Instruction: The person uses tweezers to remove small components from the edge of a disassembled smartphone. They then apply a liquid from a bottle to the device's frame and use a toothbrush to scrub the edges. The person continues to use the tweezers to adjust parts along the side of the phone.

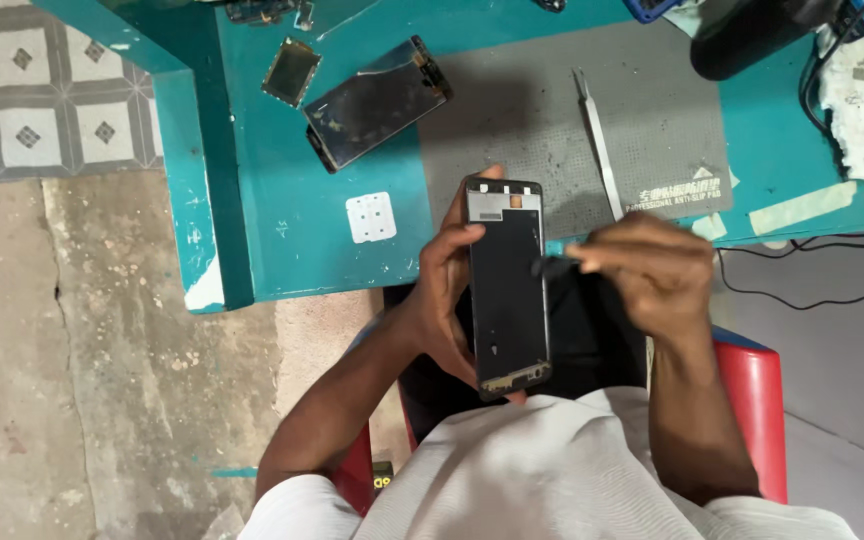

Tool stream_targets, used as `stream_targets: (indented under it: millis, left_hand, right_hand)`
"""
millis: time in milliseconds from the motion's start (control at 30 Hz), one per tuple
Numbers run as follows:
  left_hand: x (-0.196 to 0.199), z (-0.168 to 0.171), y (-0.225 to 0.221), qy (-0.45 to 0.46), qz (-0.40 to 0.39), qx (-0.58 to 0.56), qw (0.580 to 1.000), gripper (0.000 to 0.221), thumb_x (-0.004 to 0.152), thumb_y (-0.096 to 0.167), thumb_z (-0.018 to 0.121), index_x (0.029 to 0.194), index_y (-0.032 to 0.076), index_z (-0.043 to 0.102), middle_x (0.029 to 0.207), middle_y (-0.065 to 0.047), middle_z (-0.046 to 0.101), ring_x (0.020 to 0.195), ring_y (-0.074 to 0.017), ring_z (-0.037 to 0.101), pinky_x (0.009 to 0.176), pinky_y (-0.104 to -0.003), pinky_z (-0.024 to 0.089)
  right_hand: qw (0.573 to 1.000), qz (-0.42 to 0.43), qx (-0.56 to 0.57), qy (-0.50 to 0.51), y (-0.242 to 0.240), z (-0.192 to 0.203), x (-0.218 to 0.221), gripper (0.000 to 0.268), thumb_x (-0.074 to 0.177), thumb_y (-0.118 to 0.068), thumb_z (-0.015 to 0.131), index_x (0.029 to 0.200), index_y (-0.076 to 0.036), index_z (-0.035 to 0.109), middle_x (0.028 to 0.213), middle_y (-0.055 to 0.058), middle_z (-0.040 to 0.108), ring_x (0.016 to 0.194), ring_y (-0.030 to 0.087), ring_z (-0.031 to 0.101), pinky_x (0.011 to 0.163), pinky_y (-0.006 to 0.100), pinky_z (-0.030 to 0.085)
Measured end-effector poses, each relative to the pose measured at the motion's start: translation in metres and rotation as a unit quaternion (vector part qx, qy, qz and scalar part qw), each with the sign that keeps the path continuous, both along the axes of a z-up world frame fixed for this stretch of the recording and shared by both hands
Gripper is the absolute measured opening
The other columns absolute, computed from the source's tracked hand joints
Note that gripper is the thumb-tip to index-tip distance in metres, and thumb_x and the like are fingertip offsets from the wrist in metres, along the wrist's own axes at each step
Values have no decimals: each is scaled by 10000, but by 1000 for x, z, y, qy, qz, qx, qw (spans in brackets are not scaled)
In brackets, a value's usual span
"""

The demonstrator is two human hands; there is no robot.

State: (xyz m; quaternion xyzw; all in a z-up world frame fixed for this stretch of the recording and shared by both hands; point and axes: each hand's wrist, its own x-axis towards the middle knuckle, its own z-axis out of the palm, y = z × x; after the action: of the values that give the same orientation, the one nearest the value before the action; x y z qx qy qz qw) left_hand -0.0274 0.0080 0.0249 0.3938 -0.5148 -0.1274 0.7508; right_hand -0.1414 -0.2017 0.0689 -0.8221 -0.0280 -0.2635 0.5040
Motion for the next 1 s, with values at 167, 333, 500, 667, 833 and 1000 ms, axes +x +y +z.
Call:
stream_targets:
  millis: [167, 333, 500, 667, 833, 1000]
  left_hand:
    - [-8, -8, 0, 10, 10, 1, 1000, 1418, 495, 412, 1054, 1629, 309, 209, 1732, -225, 64, 1552, -337, 298, 1237, -443, 351]
    - [-7, -3, -8, 6, 42, 0, 999, 1399, 479, 394, 1036, 1622, 300, 234, 1695, -229, 114, 1549, -335, 309, 1259, -445, 343]
    - [1, 3, 3, 11, 80, 7, 997, 1411, 468, 434, 1023, 1621, 283, 225, 1692, -231, 132, 1549, -334, 356, 1243, -442, 379]
    - [-3, 0, 1, -16, 33, 43, 998, 1424, 514, 401, 1063, 1626, 302, 179, 1707, -226, 43, 1566, -345, 293, 1231, -446, 381]
    - [7, 6, 8, -61, 59, 40, 996, 1458, 522, 413, 1076, 1639, 364, 140, 1703, -195, -3, 1574, -356, 273, 1251, -464, 398]
    - [4, 8, 16, -89, 38, 47, 994, 1426, 549, 366, 1090, 1639, 447, 175, 1699, -202, -6, 1553, -406, 218, 1281, -526, 344]
  right_hand:
    - [997, -40, -22, 63, -19, -5, 3, 320, 851, 168, 642, 1033, -41, 802, 936, 125, 747, 732, 166, 672, 613, 257, 509]
    - [1000, -13, -20, -7, -12, -1, 2, 298, 898, 164, 619, 1019, -60, 775, 969, 111, 740, 835, 169, 726, 753, 280, 604]
    - [998, 58, -17, -2, -9, 4, 8, 234, 851, 112, 699, 996, -51, 783, 899, 88, 738, 815, 154, 726, 708, 264, 582]
    - [986, -114, -123, 20, -25, 5, 34, 195, 1049, 147, 683, 1083, -18, 781, 1025, 99, 757, 886, 153, 710, 754, 240, 539]
    - [992, -114, -48, 21, -13, 15, 23, 202, 1032, 114, 735, 1211, 24, 755, 1053, 117, 717, 853, 137, 673, 718, 218, 522]
    - [995, -98, 15, -1, 17, 12, -12, 235, 1063, 45, 713, 1297, 16, 700, 1087, 149, 708, 815, 131, 659, 691, 211, 515]
